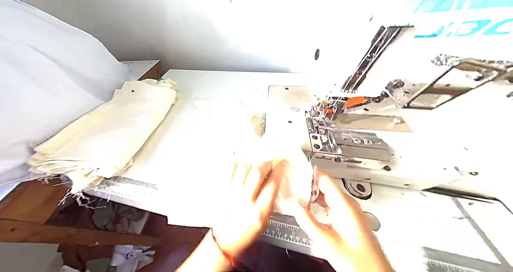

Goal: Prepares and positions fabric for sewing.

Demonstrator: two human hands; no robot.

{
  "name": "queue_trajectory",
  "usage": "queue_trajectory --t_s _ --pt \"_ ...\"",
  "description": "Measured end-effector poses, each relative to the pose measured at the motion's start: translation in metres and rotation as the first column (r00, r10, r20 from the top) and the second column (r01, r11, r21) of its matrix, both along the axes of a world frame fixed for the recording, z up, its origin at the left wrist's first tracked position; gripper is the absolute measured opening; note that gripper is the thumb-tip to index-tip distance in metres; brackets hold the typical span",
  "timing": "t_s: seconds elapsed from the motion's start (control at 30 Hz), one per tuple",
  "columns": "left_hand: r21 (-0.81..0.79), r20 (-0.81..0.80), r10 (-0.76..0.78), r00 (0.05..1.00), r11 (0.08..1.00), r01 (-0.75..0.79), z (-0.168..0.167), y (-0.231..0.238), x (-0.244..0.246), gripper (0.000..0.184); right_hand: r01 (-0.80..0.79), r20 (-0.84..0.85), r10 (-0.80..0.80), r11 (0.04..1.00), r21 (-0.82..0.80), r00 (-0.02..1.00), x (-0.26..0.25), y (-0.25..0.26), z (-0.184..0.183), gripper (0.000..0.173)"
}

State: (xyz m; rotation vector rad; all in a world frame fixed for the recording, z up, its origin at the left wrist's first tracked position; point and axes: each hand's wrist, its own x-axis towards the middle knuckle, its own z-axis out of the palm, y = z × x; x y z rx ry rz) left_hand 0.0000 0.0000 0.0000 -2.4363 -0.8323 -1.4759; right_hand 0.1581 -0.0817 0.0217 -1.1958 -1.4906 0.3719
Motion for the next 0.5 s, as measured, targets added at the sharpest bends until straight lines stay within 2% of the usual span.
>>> queue_trajectory --t_s 0.07,0.1,0.13,0.17,0.2,0.23,0.27,0.3,0.33,0.4,0.47,0.5 --pt "-0.313 0.069 0.029 0.997 0.950 -0.005 -0.015 -0.044 0.001 0.029 0.195 0.166 -0.212 0.974 0.113 0.963 -0.019 0.005 -0.014 0.019" --pt "-0.501 0.178 -0.015 0.984 0.859 0.104 -0.017 -0.059 -0.003 0.028 0.241 0.238 -0.278 0.955 0.171 0.931 -0.019 0.002 -0.016 0.016" --pt "-0.647 0.365 -0.069 0.928 0.698 0.306 -0.015 -0.069 -0.010 0.026 0.270 0.292 -0.326 0.939 0.215 0.899 -0.016 -0.003 -0.020 0.016" --pt "-0.660 0.596 -0.063 0.801 0.529 0.533 -0.014 -0.076 -0.015 0.024 0.293 0.344 -0.360 0.928 0.232 0.868 -0.011 -0.008 -0.027 0.017" --pt "-0.570 0.783 0.031 0.621 0.438 0.696 -0.011 -0.083 -0.015 0.020 0.313 0.387 -0.381 0.922 0.227 0.840 -0.008 -0.010 -0.035 0.022" --pt "-0.456 0.887 0.146 0.437 0.422 0.784 -0.006 -0.089 -0.010 0.024 0.332 0.424 -0.397 0.917 0.222 0.814 -0.007 -0.010 -0.042 0.030" --pt "-0.366 0.928 0.227 0.294 0.422 0.830 -0.002 -0.093 -0.001 0.026 0.333 0.442 -0.391 0.920 0.207 0.807 -0.009 -0.009 -0.045 0.037" --pt "-0.315 0.936 0.287 0.205 0.413 0.855 0.001 -0.097 0.009 0.026 0.327 0.442 -0.387 0.922 0.207 0.810 -0.014 -0.009 -0.045 0.042" --pt "-0.286 0.932 0.328 0.156 0.398 0.872 0.003 -0.099 0.017 0.026 0.317 0.435 -0.384 0.922 0.222 0.814 -0.019 -0.009 -0.044 0.038" --pt "-0.235 0.944 0.311 0.113 0.390 0.890 0.008 -0.100 0.020 0.026 0.304 0.422 -0.392 0.916 0.262 0.817 -0.020 -0.007 -0.042 0.021" --pt "-0.187 0.955 0.293 0.049 0.466 0.865 0.013 -0.096 0.018 0.028 0.329 0.433 -0.412 0.909 0.255 0.802 -0.014 -0.007 -0.045 0.018" --pt "-0.203 0.957 0.284 0.066 0.486 0.850 0.012 -0.095 0.018 0.027 0.340 0.438 -0.420 0.906 0.251 0.795 -0.013 -0.008 -0.045 0.019"
